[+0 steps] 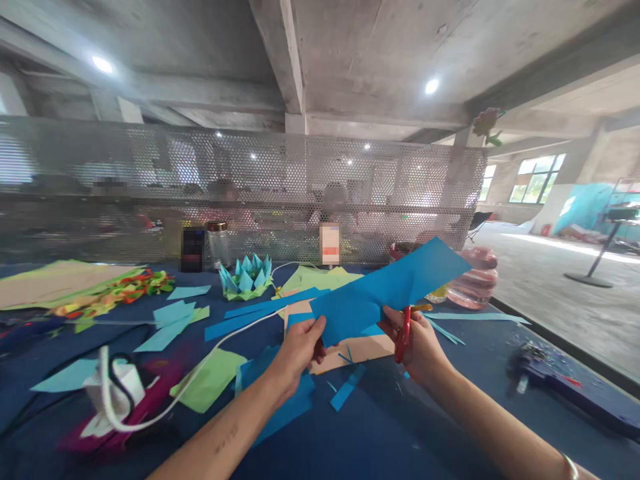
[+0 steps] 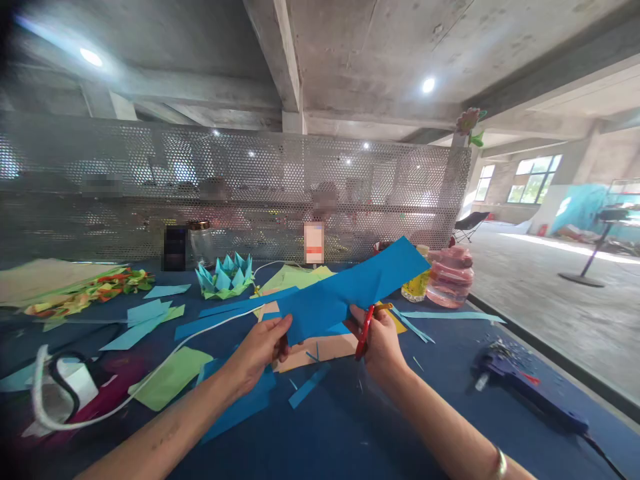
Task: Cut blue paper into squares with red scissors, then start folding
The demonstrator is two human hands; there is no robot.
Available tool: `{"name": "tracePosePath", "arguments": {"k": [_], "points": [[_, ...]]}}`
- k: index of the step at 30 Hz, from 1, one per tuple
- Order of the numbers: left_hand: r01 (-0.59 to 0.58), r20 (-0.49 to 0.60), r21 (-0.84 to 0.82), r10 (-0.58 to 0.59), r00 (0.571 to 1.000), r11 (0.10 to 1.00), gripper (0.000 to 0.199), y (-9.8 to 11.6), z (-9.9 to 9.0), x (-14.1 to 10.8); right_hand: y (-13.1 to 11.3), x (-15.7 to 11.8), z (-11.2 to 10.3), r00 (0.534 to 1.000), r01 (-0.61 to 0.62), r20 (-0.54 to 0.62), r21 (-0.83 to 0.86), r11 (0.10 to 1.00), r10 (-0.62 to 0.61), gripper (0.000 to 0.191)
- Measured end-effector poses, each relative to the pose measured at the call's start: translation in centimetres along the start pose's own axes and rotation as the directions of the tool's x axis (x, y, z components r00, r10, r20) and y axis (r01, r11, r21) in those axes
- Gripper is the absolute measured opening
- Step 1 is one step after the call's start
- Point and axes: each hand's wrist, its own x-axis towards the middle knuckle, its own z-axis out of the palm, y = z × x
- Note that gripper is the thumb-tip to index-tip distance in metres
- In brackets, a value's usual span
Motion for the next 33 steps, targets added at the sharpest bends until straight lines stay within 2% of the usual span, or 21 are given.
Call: {"name": "tracePosePath", "arguments": {"k": [17,23,33], "points": [[-0.018,0.020,-0.001,0.018,1.000,1.000,0.050,-0.5,-0.2,0.5,0.1,0.3,-0.2,1.000,-0.011,0.018,-0.010,1.000,0.011,0.040],[-0.017,0.025,0.014,0.017,1.000,1.000,0.049,-0.5,-0.2,0.3,0.2,0.3,-0.3,0.999,0.033,0.038,-0.039,0.999,-0.032,0.035],[0.008,0.012,0.018,-0.008,1.000,1.000,0.046,0.6,0.1,-0.2,0.1,0.3,-0.1,1.000,-0.011,-0.005,-0.002,1.000,0.011,0.040]]}}
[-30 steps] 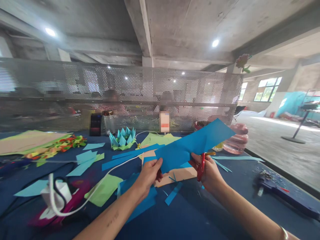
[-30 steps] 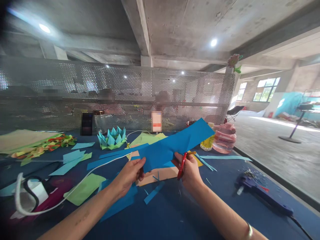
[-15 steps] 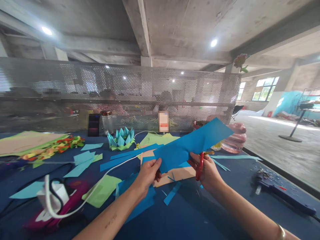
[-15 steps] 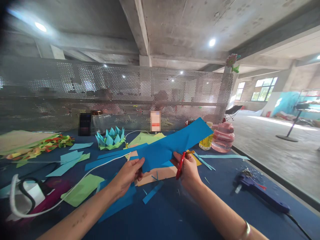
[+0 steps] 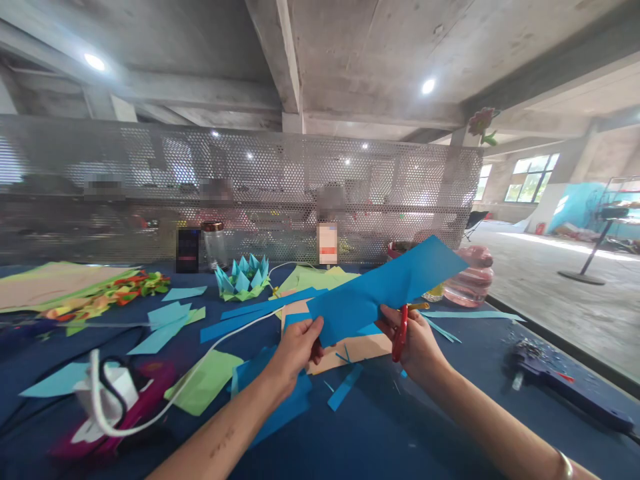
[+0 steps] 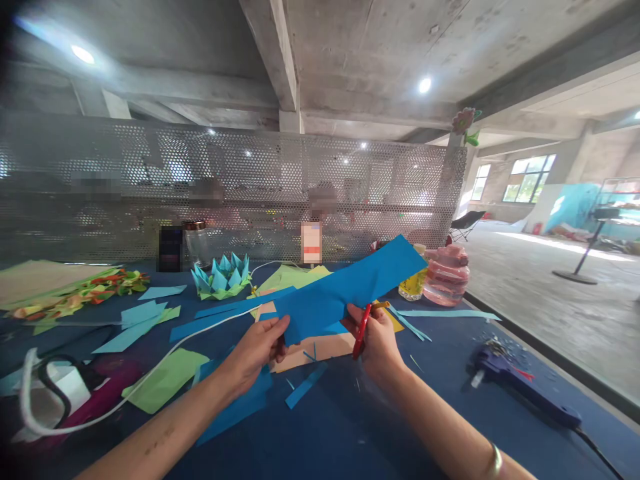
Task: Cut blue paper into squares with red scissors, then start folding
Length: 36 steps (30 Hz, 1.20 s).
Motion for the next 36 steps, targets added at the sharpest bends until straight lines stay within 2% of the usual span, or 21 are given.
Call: {"name": "tracePosePath", "arguments": {"k": [7,18,36], "points": [[-0.029,0.016,-0.008,0.029,0.999,1.000,0.048,-0.84,-0.26,0.48,-0.06,-0.17,0.02,0.999,0.016,0.037,-0.011,1.000,-0.015,0.043],[-0.018,-0.009,0.002,0.018,1.000,1.000,0.046,-0.53,-0.07,0.40,-0.20,-0.41,0.08,0.999,0.011,0.038,-0.010,1.000,-0.011,0.042],[-0.035,-0.012,0.028,0.035,0.999,0.999,0.048,-0.41,0.03,0.22,-0.16,-0.19,0.03,1.000,-0.008,-0.026,-0.035,0.999,0.008,0.041]]}}
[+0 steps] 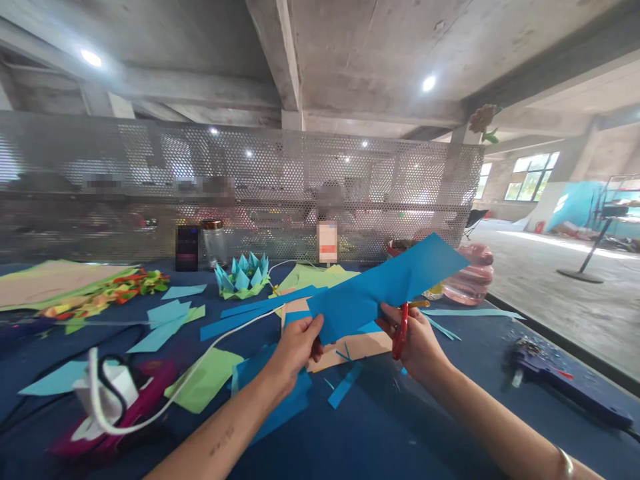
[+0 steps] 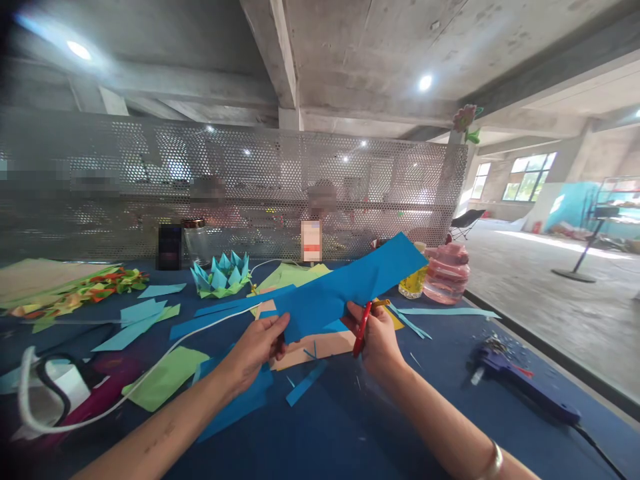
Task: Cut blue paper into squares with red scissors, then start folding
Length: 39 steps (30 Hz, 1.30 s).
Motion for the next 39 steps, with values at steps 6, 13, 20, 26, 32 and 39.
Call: {"name": "tracePosePath", "arguments": {"k": [6,13,20,26,32,39], "points": [[-0.078,-0.031,0.034,0.079,0.996,0.996,0.047,0.3,0.0,-0.3,0.0,-0.1,0.0,1.000,-0.006,0.012,0.016,1.000,0.006,0.042],[-0.196,-0.074,0.160,0.209,0.975,0.968,0.047,-0.4,-0.1,0.2,0.5,0.1,0.0,0.998,0.024,0.051,0.009,1.000,-0.024,0.042],[-0.257,-0.091,0.251,0.287,0.954,0.933,0.045,0.0,0.0,-0.3,0.6,-0.6,0.6,0.995,0.001,0.103,-0.041,0.999,0.003,0.039],[-0.284,-0.094,0.298,0.324,0.941,0.911,0.049,0.2,0.0,-0.4,1.1,-1.0,0.4,0.988,-0.037,0.146,-0.099,0.994,0.051,0.036],[-0.282,-0.069,0.296,0.315,0.947,0.913,0.047,0.4,0.1,-0.8,1.3,-0.9,0.4,0.990,-0.041,0.131,-0.101,0.994,0.055,0.039],[-0.275,-0.061,0.317,0.309,0.949,0.908,0.045,0.4,0.3,-1.1,1.2,-0.9,0.4,0.993,-0.057,0.094,-0.091,0.994,0.065,0.041]]}}
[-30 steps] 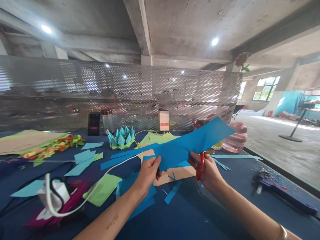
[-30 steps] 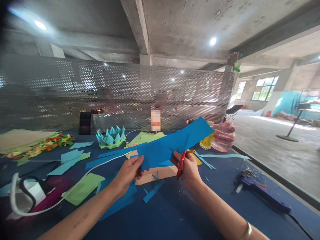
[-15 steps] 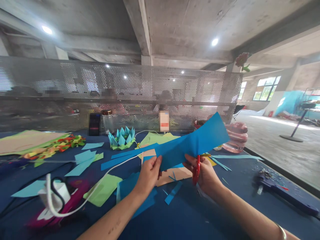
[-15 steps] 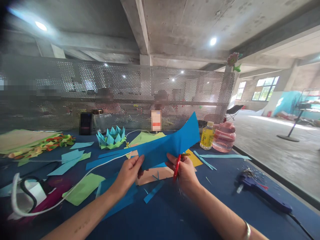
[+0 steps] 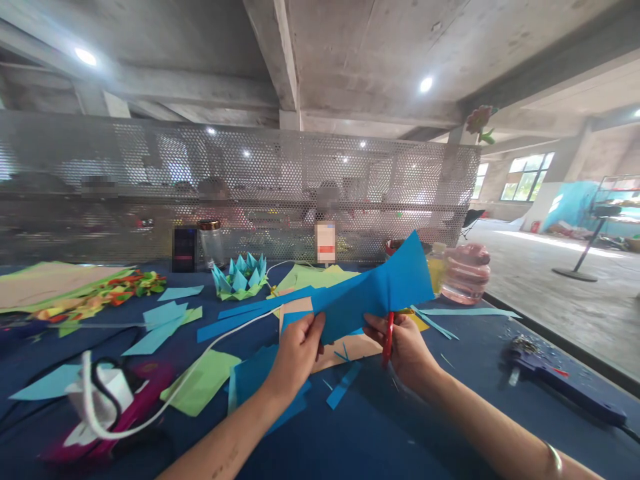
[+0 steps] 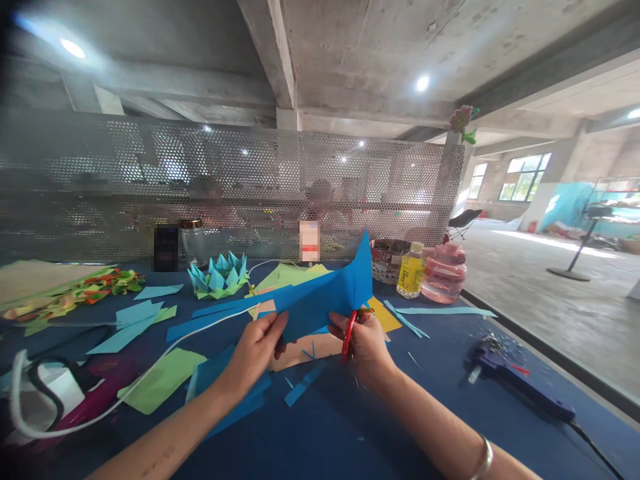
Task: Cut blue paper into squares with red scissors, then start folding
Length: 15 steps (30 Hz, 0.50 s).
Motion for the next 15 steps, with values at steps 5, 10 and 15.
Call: {"name": "tracePosePath", "arguments": {"k": [5,10,15], "points": [[-0.044,0.012,-0.048,0.044,0.999,0.998,0.042,0.3,-0.2,0.2,-0.1,0.0,0.0,1.000,0.005,-0.002,-0.002,1.000,-0.005,0.040],[0.048,0.015,-0.238,-0.046,0.999,0.970,0.038,0.8,-0.5,0.4,0.0,0.0,0.0,0.999,0.024,0.034,-0.002,1.000,-0.024,0.040],[0.178,0.165,-0.545,-0.104,0.981,0.819,0.030,1.3,-0.6,0.3,0.0,-0.3,0.1,0.997,0.001,0.080,-0.022,1.000,0.001,0.035]]}}
